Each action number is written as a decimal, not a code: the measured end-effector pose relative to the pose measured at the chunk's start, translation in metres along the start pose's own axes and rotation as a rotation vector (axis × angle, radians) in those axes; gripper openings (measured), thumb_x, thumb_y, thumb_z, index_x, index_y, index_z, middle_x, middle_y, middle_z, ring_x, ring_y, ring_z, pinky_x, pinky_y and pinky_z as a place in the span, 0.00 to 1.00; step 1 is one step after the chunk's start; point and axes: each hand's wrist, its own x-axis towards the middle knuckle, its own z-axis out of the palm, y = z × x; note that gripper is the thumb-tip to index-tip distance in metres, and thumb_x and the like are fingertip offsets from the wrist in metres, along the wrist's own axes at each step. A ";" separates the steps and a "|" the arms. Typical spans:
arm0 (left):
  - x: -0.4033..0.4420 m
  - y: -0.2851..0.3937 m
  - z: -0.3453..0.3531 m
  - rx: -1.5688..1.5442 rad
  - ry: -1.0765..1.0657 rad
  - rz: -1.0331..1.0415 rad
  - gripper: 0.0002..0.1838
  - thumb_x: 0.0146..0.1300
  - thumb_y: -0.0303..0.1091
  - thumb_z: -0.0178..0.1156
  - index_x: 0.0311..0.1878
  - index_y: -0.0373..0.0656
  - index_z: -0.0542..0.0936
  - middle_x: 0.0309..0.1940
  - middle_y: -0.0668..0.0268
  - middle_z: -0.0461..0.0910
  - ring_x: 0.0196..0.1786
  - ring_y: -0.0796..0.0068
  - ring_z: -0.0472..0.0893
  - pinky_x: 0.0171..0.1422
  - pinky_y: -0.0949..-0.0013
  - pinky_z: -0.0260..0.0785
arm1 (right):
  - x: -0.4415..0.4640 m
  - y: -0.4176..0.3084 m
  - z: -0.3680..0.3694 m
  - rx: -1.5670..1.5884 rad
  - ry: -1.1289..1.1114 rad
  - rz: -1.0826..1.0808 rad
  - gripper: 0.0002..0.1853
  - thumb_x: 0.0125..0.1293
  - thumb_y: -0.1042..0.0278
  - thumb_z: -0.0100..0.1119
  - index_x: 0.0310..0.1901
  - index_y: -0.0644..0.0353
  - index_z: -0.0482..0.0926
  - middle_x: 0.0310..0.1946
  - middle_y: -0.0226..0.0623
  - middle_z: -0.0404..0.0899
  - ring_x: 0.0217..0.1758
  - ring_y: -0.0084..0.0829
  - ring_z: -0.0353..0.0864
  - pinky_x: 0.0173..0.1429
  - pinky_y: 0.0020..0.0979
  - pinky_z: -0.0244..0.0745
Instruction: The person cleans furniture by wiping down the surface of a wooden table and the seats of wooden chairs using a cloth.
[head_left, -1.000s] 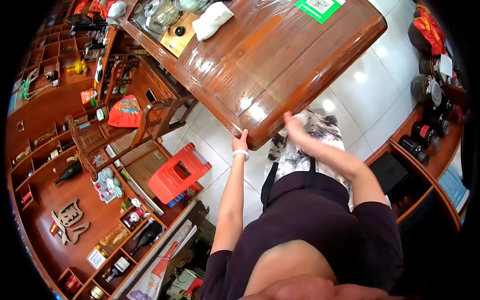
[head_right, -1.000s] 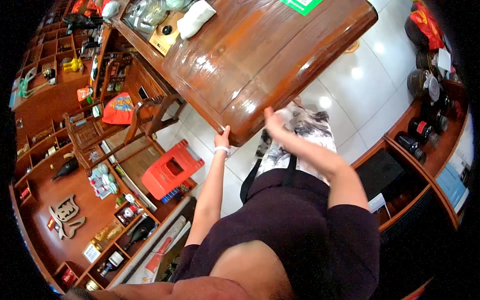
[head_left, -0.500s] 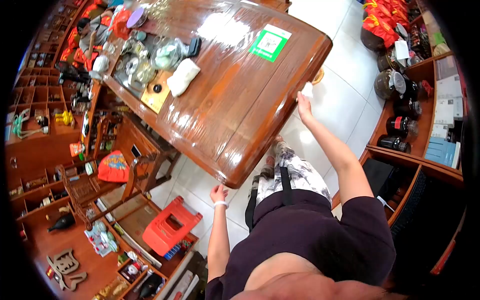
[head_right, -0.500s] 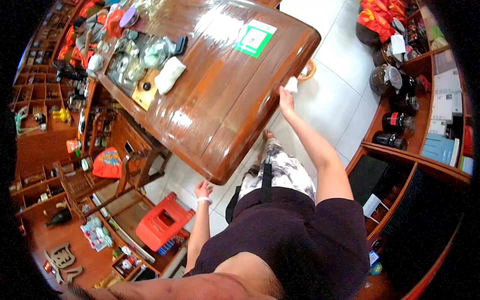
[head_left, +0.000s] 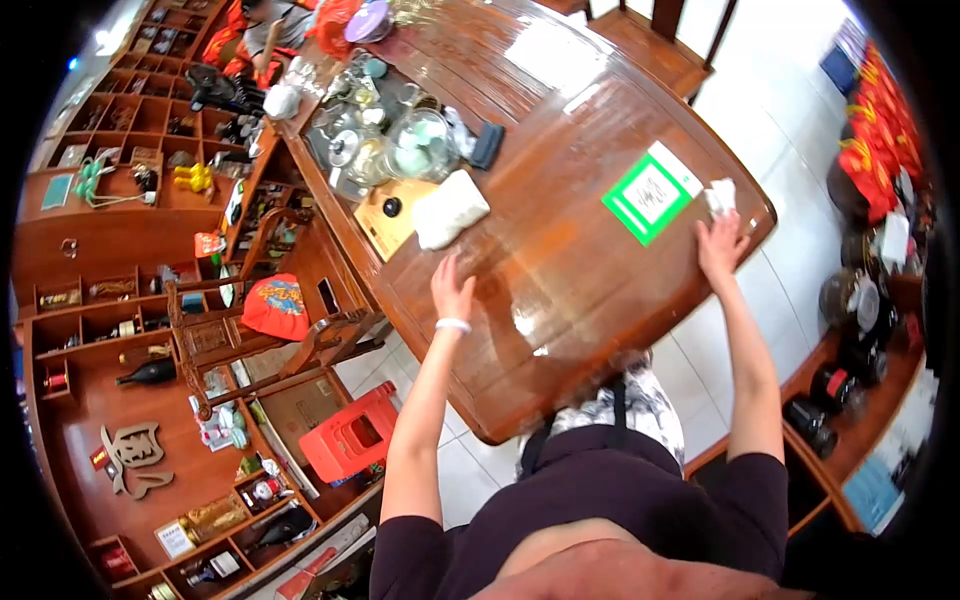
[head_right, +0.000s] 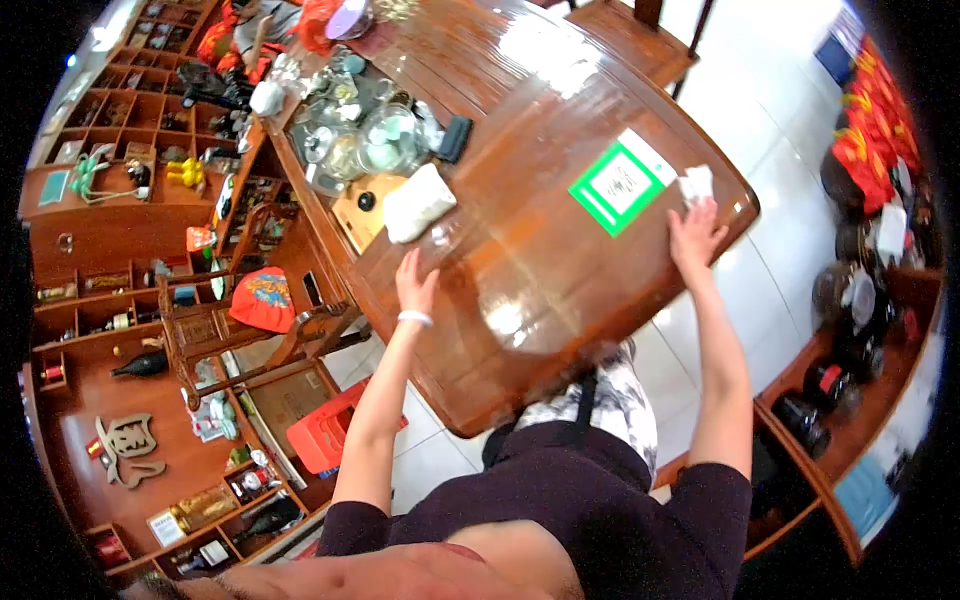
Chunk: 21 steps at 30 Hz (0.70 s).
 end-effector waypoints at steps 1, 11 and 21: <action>0.029 0.006 0.006 0.139 -0.037 0.072 0.34 0.48 0.35 0.62 0.61 0.46 0.63 0.60 0.54 0.60 0.63 0.51 0.58 0.66 0.58 0.51 | 0.020 0.004 -0.004 -0.041 -0.064 -0.007 0.34 0.64 0.42 0.37 0.62 0.63 0.57 0.68 0.39 0.45 0.72 0.34 0.39 0.67 0.55 0.35; 0.079 0.062 0.034 0.395 -0.512 -0.208 0.35 0.48 0.55 0.58 0.59 0.53 0.66 0.52 0.58 0.70 0.49 0.55 0.71 0.50 0.51 0.61 | 0.032 -0.001 0.020 -0.249 0.074 -0.108 0.38 0.63 0.43 0.40 0.64 0.68 0.50 0.68 0.47 0.41 0.72 0.40 0.36 0.69 0.49 0.32; -0.072 0.021 0.021 0.274 -0.211 -0.321 0.27 0.48 0.42 0.62 0.53 0.47 0.72 0.40 0.60 0.73 0.47 0.59 0.70 0.55 0.53 0.59 | 0.036 0.019 0.041 -0.218 0.250 -0.214 0.38 0.65 0.41 0.35 0.64 0.68 0.51 0.68 0.48 0.42 0.72 0.41 0.38 0.67 0.50 0.38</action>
